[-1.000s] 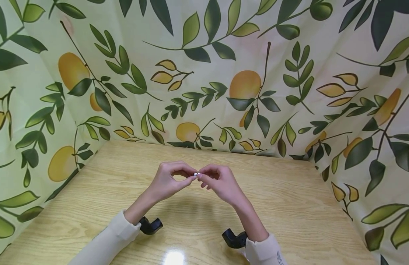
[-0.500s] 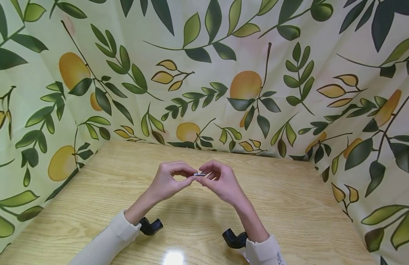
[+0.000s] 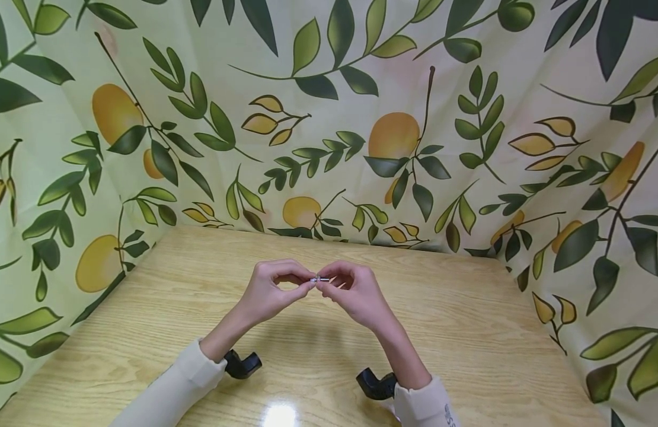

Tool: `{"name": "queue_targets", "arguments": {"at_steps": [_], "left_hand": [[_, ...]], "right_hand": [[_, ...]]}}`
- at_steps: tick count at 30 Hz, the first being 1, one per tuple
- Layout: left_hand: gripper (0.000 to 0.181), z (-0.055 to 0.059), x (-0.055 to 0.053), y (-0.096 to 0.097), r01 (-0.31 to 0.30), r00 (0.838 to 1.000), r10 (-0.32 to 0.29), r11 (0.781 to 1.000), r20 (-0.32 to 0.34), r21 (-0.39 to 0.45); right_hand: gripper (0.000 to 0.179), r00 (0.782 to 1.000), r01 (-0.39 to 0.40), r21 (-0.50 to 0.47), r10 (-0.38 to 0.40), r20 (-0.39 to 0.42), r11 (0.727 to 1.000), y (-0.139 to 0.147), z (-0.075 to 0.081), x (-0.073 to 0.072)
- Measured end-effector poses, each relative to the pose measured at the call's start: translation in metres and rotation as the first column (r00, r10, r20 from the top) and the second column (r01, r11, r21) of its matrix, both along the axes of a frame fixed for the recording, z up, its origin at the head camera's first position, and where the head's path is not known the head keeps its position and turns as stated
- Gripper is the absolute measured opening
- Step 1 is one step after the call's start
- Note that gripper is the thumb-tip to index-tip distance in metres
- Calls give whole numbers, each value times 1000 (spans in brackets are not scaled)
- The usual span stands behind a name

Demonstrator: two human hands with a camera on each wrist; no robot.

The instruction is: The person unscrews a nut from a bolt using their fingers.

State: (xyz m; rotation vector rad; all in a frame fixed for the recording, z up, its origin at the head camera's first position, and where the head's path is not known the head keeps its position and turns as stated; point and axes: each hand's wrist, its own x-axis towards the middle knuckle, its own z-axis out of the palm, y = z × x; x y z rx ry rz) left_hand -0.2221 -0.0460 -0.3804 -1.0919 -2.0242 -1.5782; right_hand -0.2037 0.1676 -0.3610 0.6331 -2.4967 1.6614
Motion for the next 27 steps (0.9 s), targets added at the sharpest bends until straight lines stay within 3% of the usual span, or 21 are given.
{"name": "queue_targets", "arguments": {"at_steps": [5,14,27], "left_hand": [[11,0,0,0,8,1000,-8,1000,0,6],[9,4,2,0,-17,1000,17,1000,-12,-16],[10,4,3,1,-19,1000,19,1000,-2,-18]], "right_hand": [[22,1000,-4,-3,4,-20,1000,2,1,0],[25,994,-87,36,84,77,996,5,3,-3],[17,999,-37,1,37,-9,999,4,3,1]]}}
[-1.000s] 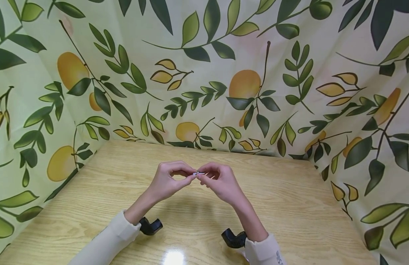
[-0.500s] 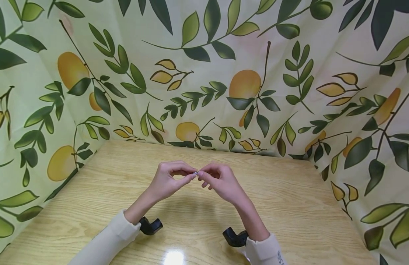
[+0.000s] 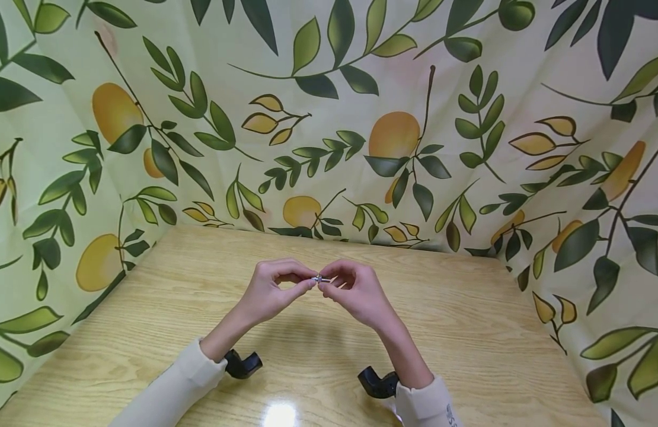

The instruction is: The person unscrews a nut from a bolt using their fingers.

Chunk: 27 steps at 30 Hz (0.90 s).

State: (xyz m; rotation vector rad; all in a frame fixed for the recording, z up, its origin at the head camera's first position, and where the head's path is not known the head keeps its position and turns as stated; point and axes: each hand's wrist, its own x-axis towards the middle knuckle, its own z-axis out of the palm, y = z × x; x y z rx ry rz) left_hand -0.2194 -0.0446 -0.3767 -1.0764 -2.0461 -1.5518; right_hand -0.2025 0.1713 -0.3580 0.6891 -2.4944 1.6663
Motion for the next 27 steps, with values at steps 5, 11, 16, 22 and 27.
{"name": "queue_targets", "arguments": {"at_steps": [5,11,16,22,27], "left_hand": [[9,-1,1,0,-4,1000,4,1000,-7,7],[8,0,1,1,-8,1000,9,1000,-26,13],[8,0,1,0,-11,1000,11,1000,-21,16],[8,-1,0,0,-9,1000,9,1000,-19,10],[9,-1,0,0,-7,1000,7,1000,-4,12]], "right_hand": [[18,1000,6,-8,-6,4,1000,1,0,0],[21,998,-46,24,45,38,999,2,1,-2],[20,997,-67,37,65,36,997,1,1,-1],[14,1000,6,48,-6,6,999,-1,1,1],[14,999,18,38,-16,-41,999,-2,0,1]]}}
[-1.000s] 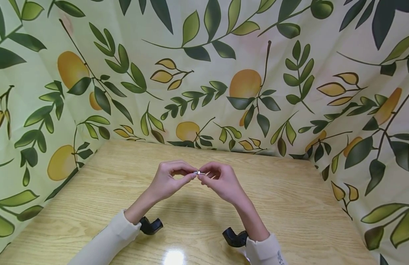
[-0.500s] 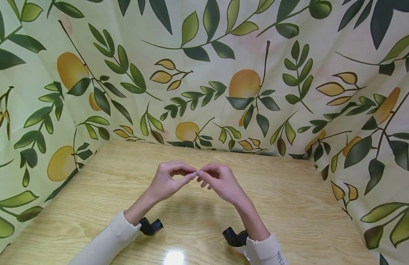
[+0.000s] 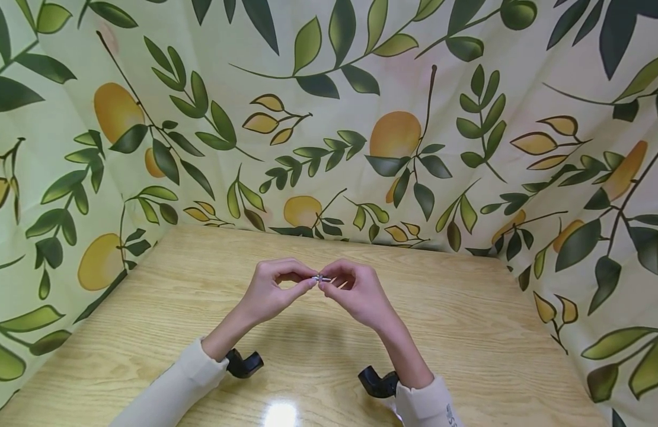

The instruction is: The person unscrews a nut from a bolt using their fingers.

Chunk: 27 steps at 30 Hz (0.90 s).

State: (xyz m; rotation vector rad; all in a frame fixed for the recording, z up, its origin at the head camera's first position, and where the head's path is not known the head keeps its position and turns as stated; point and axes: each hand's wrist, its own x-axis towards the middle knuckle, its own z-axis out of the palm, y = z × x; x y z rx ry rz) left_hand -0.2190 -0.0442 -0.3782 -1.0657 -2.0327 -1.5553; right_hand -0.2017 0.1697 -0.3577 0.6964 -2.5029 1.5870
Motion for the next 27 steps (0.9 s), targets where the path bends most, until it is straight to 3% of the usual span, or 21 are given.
{"name": "queue_targets", "arguments": {"at_steps": [5,12,15,19,27], "left_hand": [[9,1,0,1,2,1000,-2,1000,9,3],[8,-1,0,1,1,1000,-1,1000,-22,7],[9,-1,-1,1,4,1000,-4,1000,-9,6],[9,-1,0,1,0,1000,0,1000,16,1],[9,1,2,1,-18,999,18,1000,29,2]], "right_hand": [[16,1000,19,2,-19,16,1000,1,0,-1],[18,999,-35,-12,36,41,999,1,0,-3],[16,999,-9,-4,9,38,1000,1,0,-2],[14,1000,30,-4,-30,2,1000,0,0,0],[16,998,19,-55,-22,-64,998,0,0,0]]}}
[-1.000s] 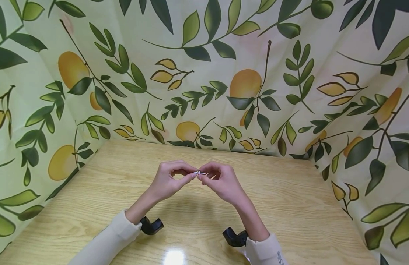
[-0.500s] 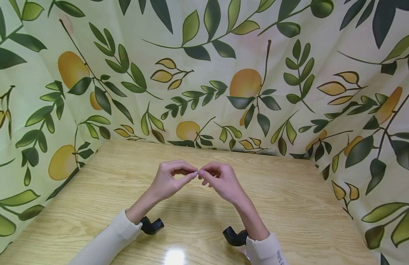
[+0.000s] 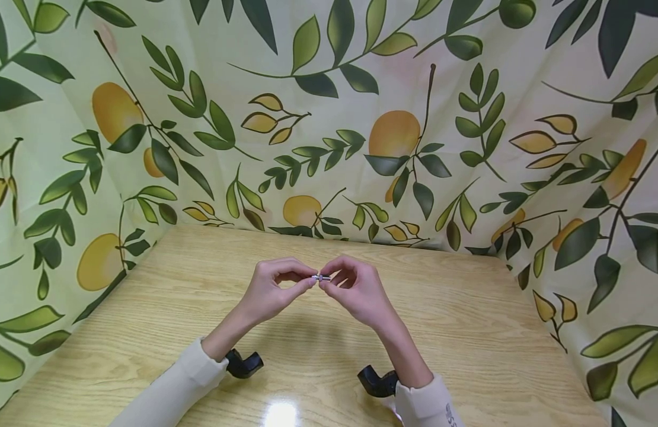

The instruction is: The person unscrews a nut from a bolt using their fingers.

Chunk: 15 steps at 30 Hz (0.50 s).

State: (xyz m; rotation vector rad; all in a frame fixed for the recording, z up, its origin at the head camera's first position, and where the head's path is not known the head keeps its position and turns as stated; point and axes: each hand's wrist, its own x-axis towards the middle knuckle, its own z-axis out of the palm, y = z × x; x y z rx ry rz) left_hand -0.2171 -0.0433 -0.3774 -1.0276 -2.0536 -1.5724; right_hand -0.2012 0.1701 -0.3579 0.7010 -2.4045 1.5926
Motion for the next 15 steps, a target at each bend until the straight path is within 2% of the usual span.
{"name": "queue_targets", "arguments": {"at_steps": [8,12,15], "left_hand": [[8,0,0,0,-4,1000,4,1000,-25,17],[8,-1,-1,1,4,1000,-3,1000,-23,19],[9,-1,-1,1,2,1000,-2,1000,-18,14]], "right_hand": [[20,990,-32,46,26,139,998,1,0,-3],[22,989,-64,36,58,138,997,1,0,-3],[18,992,-57,27,53,116,998,0,0,-3]]}}
